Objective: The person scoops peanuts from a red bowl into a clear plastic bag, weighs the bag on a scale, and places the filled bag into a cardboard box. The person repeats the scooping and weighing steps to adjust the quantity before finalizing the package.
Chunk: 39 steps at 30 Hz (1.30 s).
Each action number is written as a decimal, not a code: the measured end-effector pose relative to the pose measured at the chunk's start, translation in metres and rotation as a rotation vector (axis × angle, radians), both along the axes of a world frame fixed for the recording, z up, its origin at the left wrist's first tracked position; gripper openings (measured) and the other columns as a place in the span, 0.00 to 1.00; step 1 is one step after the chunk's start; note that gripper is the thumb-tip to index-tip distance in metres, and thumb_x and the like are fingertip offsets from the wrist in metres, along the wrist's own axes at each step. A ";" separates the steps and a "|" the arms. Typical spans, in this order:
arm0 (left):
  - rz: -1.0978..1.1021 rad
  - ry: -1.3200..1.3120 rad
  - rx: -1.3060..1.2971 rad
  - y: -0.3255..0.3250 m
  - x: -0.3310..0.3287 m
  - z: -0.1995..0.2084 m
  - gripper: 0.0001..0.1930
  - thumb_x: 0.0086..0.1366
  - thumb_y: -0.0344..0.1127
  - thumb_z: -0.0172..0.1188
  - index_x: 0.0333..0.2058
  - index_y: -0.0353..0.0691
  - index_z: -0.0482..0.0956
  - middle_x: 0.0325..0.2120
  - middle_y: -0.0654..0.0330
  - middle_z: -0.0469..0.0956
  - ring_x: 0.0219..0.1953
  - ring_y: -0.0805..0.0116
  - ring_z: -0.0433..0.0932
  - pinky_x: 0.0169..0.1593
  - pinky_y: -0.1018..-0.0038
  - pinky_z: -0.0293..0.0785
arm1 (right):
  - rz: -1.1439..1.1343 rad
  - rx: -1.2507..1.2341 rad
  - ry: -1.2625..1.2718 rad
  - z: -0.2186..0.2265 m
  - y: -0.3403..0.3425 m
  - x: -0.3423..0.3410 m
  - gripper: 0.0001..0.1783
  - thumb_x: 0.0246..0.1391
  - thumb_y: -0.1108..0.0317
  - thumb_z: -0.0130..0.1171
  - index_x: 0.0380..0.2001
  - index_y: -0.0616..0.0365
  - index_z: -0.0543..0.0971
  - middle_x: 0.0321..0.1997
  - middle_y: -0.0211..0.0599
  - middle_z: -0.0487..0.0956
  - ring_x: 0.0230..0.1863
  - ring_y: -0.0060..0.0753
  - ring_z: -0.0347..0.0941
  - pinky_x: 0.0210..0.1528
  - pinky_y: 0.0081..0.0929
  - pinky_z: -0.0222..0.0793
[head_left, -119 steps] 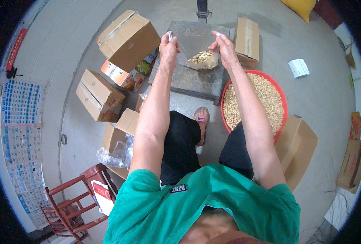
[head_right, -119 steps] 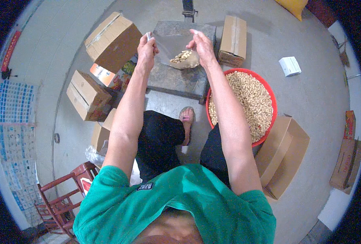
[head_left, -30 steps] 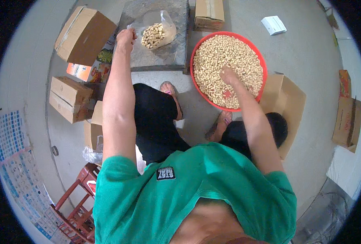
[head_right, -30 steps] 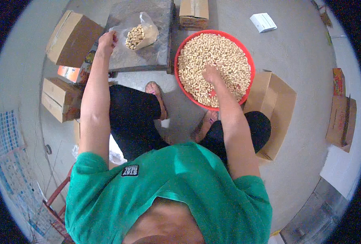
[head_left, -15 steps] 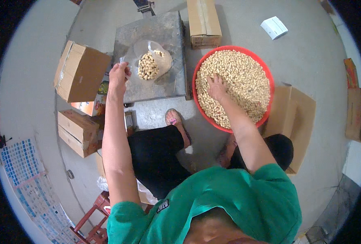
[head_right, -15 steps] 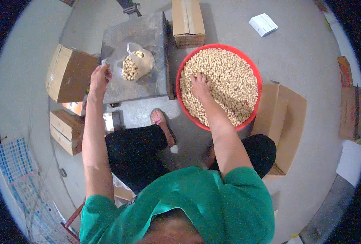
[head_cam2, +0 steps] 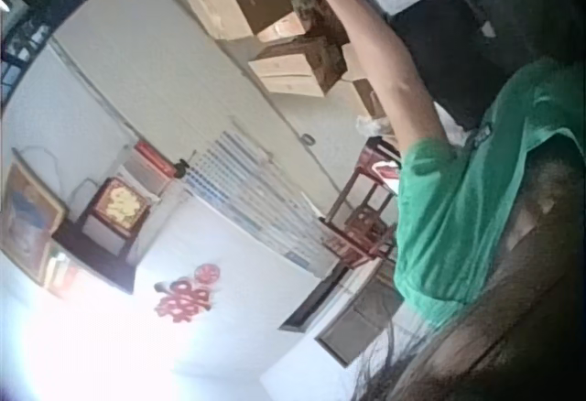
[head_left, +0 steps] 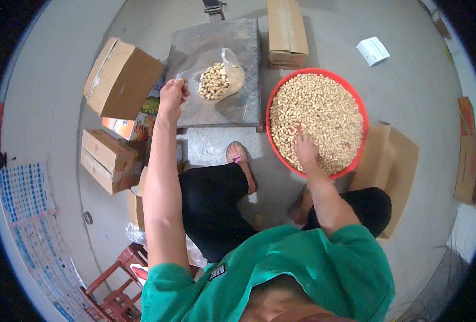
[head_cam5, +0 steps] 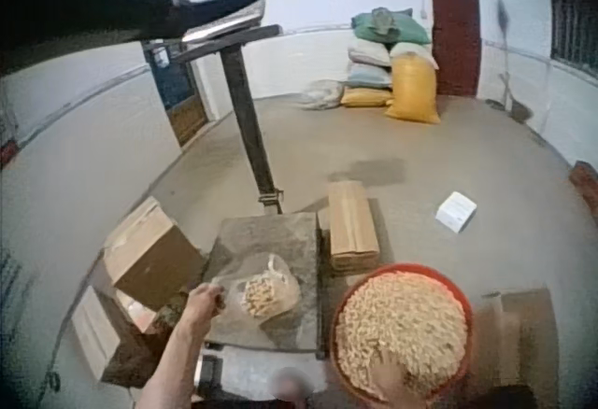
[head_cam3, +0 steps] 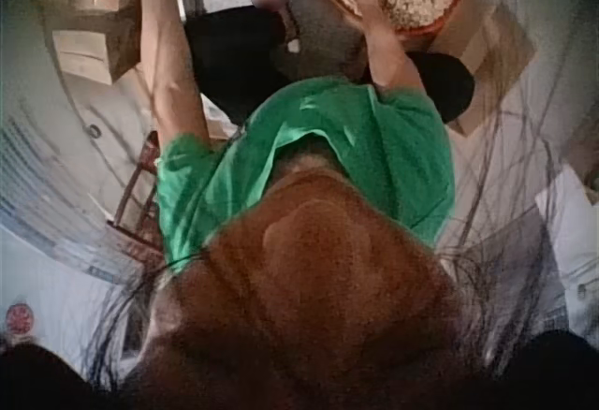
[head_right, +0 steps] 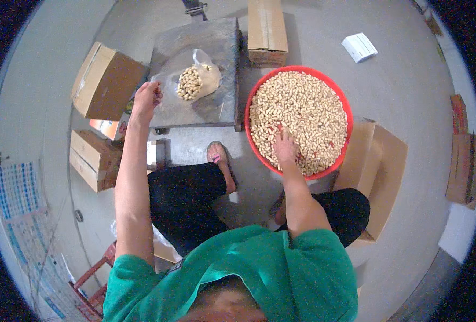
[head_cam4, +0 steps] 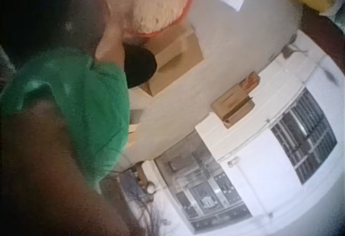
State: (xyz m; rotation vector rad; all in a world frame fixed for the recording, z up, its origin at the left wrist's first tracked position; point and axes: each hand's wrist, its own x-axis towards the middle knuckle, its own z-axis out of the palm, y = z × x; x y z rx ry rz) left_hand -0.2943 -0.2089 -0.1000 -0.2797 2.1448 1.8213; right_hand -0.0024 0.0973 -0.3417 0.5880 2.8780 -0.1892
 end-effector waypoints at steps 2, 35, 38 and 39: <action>0.005 0.003 0.007 -0.006 0.004 -0.002 0.06 0.61 0.36 0.53 0.31 0.41 0.74 0.21 0.67 0.69 0.21 0.76 0.68 0.26 0.79 0.63 | -0.053 -0.061 -0.034 -0.005 -0.001 0.008 0.22 0.51 0.57 0.54 0.50 0.49 0.68 0.50 0.41 0.67 0.53 0.46 0.64 0.48 0.48 0.69; 0.092 0.026 -0.108 0.019 0.008 -0.005 0.06 0.59 0.36 0.56 0.29 0.40 0.73 0.22 0.64 0.74 0.23 0.75 0.71 0.28 0.73 0.63 | -0.887 -2.350 0.752 0.122 0.077 -0.052 0.16 0.57 0.63 0.46 0.48 0.52 0.71 0.38 0.41 0.77 0.26 0.25 0.71 0.14 0.15 0.57; 0.098 0.029 -0.080 0.026 0.010 0.002 0.06 0.59 0.36 0.56 0.29 0.41 0.74 0.22 0.64 0.75 0.23 0.74 0.71 0.27 0.72 0.63 | -0.755 -2.260 0.576 0.141 0.086 -0.070 0.15 0.58 0.63 0.51 0.47 0.53 0.70 0.32 0.34 0.74 0.24 0.20 0.69 0.12 0.12 0.54; 0.100 0.024 -0.078 0.028 0.013 0.005 0.06 0.59 0.36 0.55 0.28 0.41 0.74 0.22 0.64 0.75 0.23 0.74 0.71 0.27 0.72 0.64 | -0.680 -2.195 0.536 0.150 0.086 -0.082 0.14 0.57 0.62 0.52 0.45 0.54 0.71 0.29 0.31 0.73 0.22 0.18 0.67 0.11 0.12 0.53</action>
